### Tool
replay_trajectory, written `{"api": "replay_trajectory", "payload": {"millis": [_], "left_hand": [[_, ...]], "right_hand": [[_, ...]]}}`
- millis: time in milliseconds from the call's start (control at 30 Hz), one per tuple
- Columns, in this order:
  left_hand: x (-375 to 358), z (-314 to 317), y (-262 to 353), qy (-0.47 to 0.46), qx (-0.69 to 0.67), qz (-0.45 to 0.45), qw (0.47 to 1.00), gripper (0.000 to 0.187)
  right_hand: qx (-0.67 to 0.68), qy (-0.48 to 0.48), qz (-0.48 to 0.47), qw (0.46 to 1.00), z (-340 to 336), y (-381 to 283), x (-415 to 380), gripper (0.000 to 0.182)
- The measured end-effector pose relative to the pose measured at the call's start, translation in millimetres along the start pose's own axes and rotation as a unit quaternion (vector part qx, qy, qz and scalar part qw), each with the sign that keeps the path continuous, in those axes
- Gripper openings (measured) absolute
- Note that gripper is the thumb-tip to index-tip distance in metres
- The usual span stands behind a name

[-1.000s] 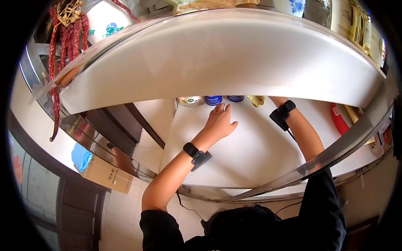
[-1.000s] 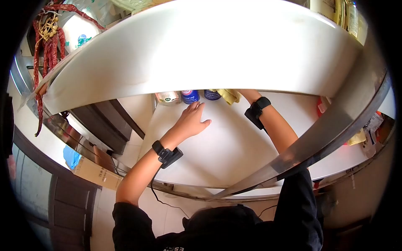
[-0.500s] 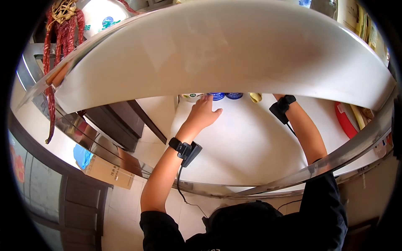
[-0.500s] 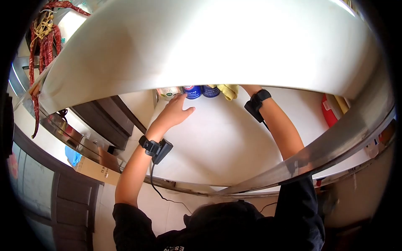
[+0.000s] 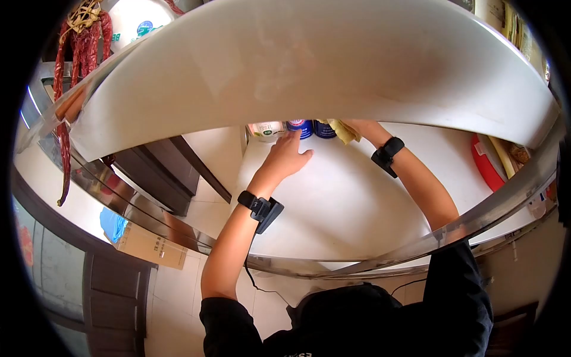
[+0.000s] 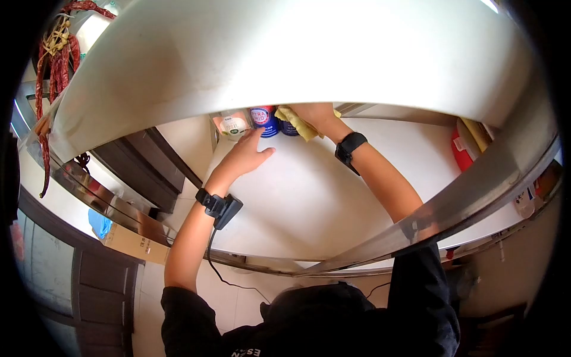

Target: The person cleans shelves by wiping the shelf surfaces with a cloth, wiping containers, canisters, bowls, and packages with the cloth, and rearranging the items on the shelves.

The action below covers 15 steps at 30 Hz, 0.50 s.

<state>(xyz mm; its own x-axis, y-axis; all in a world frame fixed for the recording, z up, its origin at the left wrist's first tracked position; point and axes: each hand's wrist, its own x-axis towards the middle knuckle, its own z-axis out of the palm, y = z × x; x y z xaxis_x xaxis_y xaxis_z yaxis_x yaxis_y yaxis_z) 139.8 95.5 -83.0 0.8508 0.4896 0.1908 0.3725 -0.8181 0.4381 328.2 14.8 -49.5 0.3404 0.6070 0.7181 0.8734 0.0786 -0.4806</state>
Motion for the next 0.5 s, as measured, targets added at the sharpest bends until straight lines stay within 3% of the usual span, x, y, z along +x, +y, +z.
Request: {"api": "replay_trajectory", "payload": {"millis": [133, 233, 267, 367, 400, 500], "left_hand": [[2, -16, -9, 0.07, -0.078, 0.075, 0.992, 0.058], [-1, -46, -7, 0.139, 0.016, 0.094, 0.986, 0.052], [1, -50, -9, 0.229, 0.043, 0.138, 0.963, 0.043], [1, -87, 2, 0.258, 0.026, 0.128, 0.957, 0.033], [4, -96, 6, 0.239, -0.061, 0.082, 0.966, 0.026], [24, -103, 3, 0.246, 0.01, 0.141, 0.959, 0.027]], "right_hand": [[0.086, -0.016, -0.004, 0.996, -5, 5, 1, 0.033], [0.063, -0.088, 0.023, 0.994, -12, 12, 3, 0.032], [0.03, -0.126, 0.047, 0.991, -23, 4, 3, 0.033], [-0.088, -0.192, 0.072, 0.975, -51, -45, 6, 0.034], [-0.096, -0.177, 0.059, 0.978, -52, -48, 5, 0.035], [-0.092, -0.162, 0.071, 0.98, -58, -55, 8, 0.035]]}}
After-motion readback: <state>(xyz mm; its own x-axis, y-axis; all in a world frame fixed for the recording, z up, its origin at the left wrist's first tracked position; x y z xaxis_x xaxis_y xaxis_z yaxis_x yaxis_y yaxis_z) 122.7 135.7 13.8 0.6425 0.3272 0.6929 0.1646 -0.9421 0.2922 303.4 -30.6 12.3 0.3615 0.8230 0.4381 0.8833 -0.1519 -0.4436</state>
